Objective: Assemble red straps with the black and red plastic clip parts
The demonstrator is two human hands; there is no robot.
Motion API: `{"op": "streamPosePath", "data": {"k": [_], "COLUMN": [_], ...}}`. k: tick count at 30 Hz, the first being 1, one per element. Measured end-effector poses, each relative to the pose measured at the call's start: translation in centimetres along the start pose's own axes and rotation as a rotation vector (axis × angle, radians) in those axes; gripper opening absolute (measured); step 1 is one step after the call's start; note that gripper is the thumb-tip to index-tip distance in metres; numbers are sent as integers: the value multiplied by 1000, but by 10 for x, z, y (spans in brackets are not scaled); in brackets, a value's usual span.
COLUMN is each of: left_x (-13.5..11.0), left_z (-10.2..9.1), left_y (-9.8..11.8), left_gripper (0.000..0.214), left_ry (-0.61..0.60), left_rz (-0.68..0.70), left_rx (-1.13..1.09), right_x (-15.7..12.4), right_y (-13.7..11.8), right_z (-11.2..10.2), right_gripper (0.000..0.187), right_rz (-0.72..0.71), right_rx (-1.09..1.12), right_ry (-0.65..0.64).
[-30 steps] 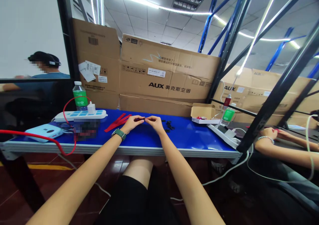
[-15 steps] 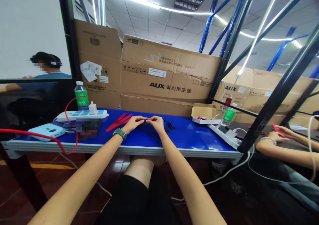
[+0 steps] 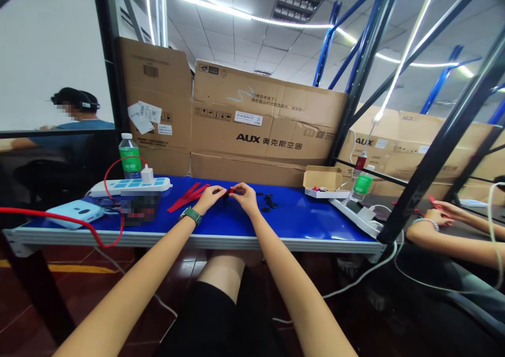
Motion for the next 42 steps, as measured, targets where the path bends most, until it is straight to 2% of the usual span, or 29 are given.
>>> {"op": "streamPosePath", "data": {"k": [6, 9, 15, 21, 26, 30, 35, 42], "left_x": [-5, -7, -7, -5, -5, -5, -8, -13], "left_z": [3, 6, 7, 5, -11, -10, 10, 3], "left_y": [0, -3, -5, -4, -6, -10, -16, -17], "left_gripper": [46, 41, 39, 39, 36, 34, 35, 41], "left_ry": [-43, -76, -73, -22, 103, 96, -41, 18], "left_rz": [-99, -152, -170, -166, -181, -201, -317, -328], "left_rx": [-90, -95, -35, -2, -19, -138, -506, -481], "right_x": [-1, -3, -6, -6, -6, -5, -2, -4], "right_y": [-7, -12, -23, -24, -26, -21, -13, -10], "right_z": [3, 7, 22, 27, 21, 17, 16, 16], "right_gripper": [24, 21, 36, 36, 35, 39, 34, 23], "right_rz": [-30, -58, -119, -145, -190, -188, -184, -145], "right_rx": [-3, -74, -236, -309, -403, -413, -374, -542], "right_ry": [-26, -71, -159, -141, -104, -101, -108, -158]}}
Point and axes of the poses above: each hand's wrist, its own x-axis towards the middle knuckle, its own z-axis out of the palm, y = z × x, the point moved 8 cm from there along x, towards the middle knuckle, and after that the axes turned 3 degrees about -x, right-handed, at the moved point
